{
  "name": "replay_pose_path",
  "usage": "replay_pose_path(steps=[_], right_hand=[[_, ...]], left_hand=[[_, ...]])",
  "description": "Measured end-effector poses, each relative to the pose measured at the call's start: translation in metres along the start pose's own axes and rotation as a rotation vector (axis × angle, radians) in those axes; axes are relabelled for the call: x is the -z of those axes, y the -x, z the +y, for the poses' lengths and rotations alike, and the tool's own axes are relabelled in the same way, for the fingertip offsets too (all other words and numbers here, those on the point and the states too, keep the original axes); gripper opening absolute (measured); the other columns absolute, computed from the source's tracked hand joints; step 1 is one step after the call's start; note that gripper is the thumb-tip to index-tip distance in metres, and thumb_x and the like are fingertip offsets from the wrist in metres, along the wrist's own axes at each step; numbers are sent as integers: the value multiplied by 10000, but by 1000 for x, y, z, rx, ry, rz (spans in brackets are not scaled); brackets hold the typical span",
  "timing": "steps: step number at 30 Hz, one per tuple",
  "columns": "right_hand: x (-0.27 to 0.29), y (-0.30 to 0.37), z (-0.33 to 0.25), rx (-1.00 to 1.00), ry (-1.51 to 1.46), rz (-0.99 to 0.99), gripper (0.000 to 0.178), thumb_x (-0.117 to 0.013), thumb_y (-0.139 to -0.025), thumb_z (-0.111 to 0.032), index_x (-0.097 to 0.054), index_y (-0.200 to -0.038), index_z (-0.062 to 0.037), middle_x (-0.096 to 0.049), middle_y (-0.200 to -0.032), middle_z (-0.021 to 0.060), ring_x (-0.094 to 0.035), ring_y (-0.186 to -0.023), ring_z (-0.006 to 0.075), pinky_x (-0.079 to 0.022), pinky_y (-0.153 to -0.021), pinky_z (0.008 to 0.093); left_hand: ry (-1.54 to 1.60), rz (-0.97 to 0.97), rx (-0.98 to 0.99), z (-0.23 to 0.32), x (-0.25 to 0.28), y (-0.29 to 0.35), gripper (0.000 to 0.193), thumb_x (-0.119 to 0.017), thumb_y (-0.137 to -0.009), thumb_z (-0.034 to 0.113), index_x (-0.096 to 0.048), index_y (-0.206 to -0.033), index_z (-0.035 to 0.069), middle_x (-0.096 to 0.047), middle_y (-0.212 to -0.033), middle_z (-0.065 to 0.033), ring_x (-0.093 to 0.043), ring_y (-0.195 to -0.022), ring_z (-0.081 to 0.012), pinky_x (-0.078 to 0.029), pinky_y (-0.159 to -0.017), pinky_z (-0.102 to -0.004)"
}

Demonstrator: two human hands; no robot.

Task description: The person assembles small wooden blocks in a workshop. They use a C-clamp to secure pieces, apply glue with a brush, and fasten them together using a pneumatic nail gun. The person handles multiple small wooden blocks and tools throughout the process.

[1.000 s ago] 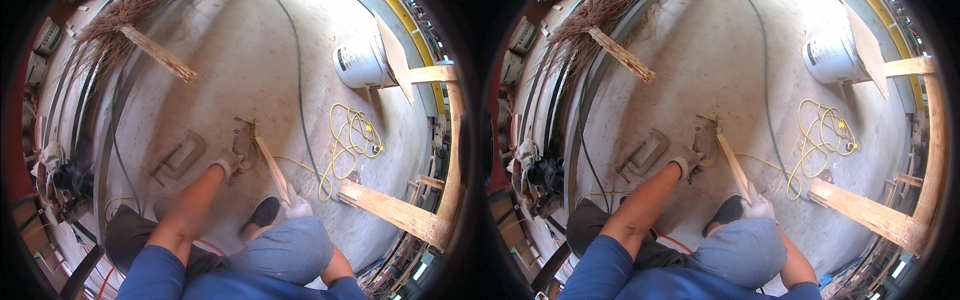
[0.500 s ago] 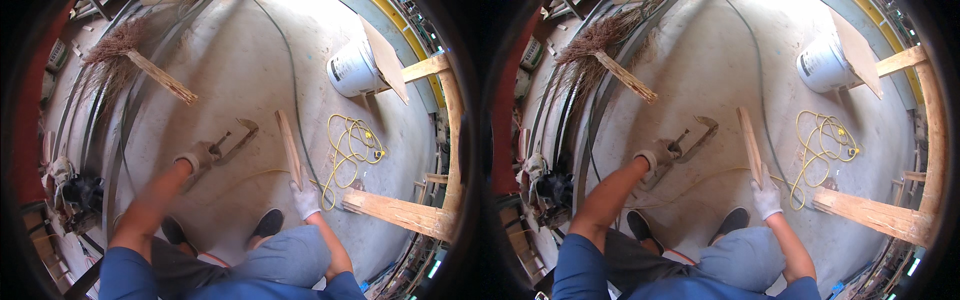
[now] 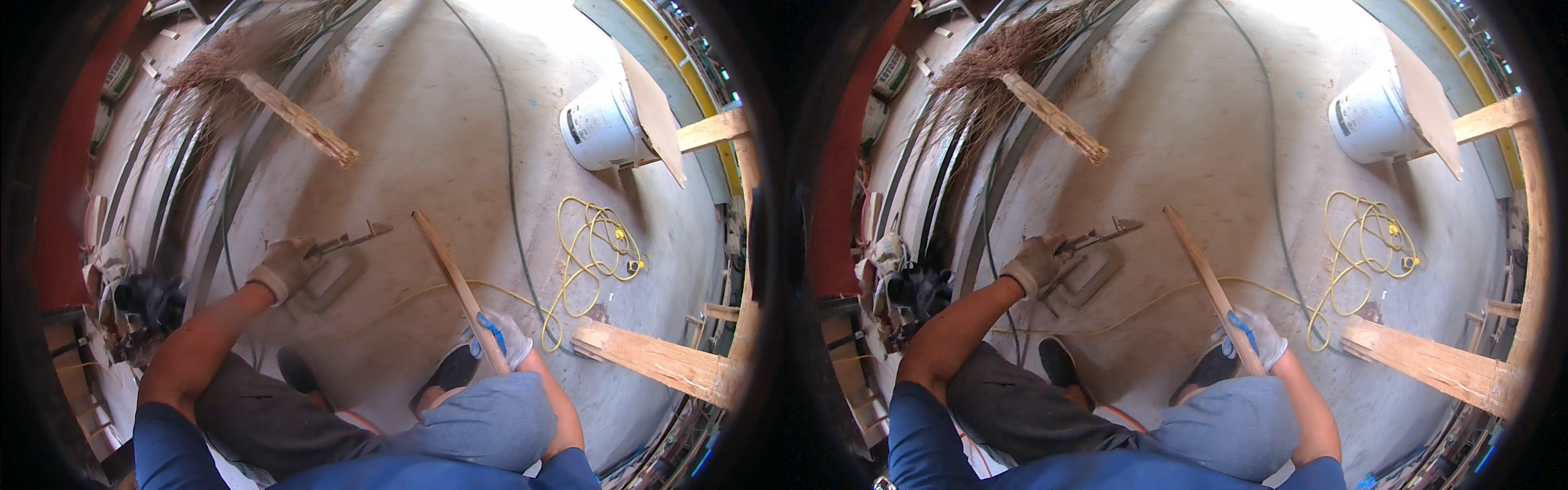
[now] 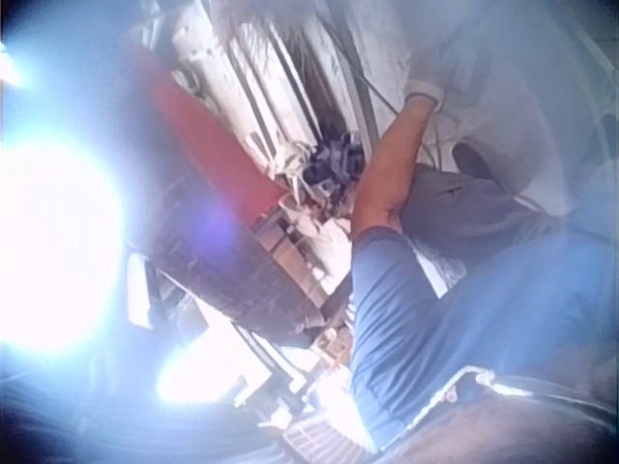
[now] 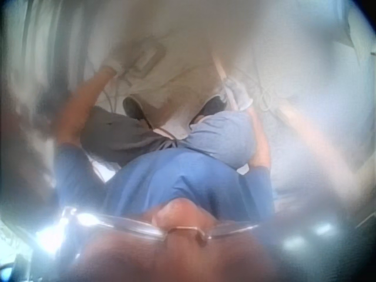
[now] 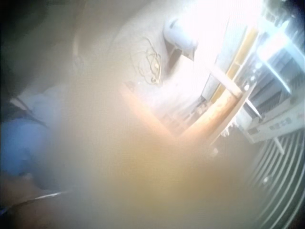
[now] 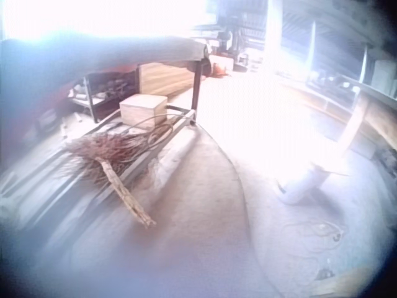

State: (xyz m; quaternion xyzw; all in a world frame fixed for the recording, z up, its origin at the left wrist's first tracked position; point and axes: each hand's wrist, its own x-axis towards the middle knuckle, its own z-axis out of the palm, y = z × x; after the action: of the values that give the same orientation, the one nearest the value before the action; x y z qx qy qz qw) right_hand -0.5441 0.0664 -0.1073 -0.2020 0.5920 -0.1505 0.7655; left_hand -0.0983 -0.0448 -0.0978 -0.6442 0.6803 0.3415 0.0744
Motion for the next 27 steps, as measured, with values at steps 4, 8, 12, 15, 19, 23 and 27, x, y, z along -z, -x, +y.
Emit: replay_pose_path(steps=[4,8,12,15,19,23,27], right_hand=[[6,-44,74,-200,405,300,419,-661,-933,-435,-698,-987,-22,-678,-759,96,-672,-629,223,-526,-537,378],[-1,-53,45,-59,1261,439,469,-715,-849,-473,-729,-1029,-40,-717,-862,213,-711,-768,357,-546,-689,470],[-30,-103,-37,171,1490,417,407,-695,-838,-386,-717,-1108,-83,-714,-1045,210,-680,-971,408,-550,-826,496],[-65,-131,-101,620,1470,235,556,-637,-910,-275,-482,-1414,-98,-688,-1100,231,-670,-1033,388,-541,-889,478],[-139,-102,-150,1161,1222,294,536,-679,-920,-277,-535,-1385,-51,-673,-1183,215,-643,-1089,370,-531,-916,427],[-158,-96,-134,436,184,-255,520,-705,-940,-318,-592,-1328,9,-685,-1200,143,-656,-1051,230,-537,-894,338],[-134,-91,-97,405,-75,-252,390,-651,-983,-288,-668,-1209,30,-711,-1088,107,-671,-937,173,-546,-831,303]], left_hand=[[113,-39,-7,-23,-11,-2,396,-663,-904,342,-669,-1175,51,-700,-1101,-210,-674,-1043,-365,-519,-902,-434],[308,-92,-16,-31,-11,-3,328,-672,-905,250,-670,-1155,38,-710,-1056,-202,-683,-982,-318,-519,-892,-393],[474,50,3,-28,-11,-11,255,-669,-925,194,-671,-1110,19,-701,-910,-115,-653,-795,-204,-536,-744,-340],[616,9,54,-24,22,-14,217,-656,-951,176,-679,-1097,18,-663,-879,-45,-618,-736,-112,-532,-625,-298],[942,58,29,-17,37,-6,210,-654,-958,137,-661,-1084,-31,-684,-949,-79,-645,-796,-139,-582,-678,-301],[1181,-214,-120,21,31,-4,238,-667,-951,126,-649,-1095,-62,-691,-993,-110,-656,-861,-169,-607,-739,-325],[787,-449,-236,64,6,-8,334,-719,-910,231,-666,-1131,-13,-707,-1010,-113,-679,-911,-198,-577,-799,-364]])
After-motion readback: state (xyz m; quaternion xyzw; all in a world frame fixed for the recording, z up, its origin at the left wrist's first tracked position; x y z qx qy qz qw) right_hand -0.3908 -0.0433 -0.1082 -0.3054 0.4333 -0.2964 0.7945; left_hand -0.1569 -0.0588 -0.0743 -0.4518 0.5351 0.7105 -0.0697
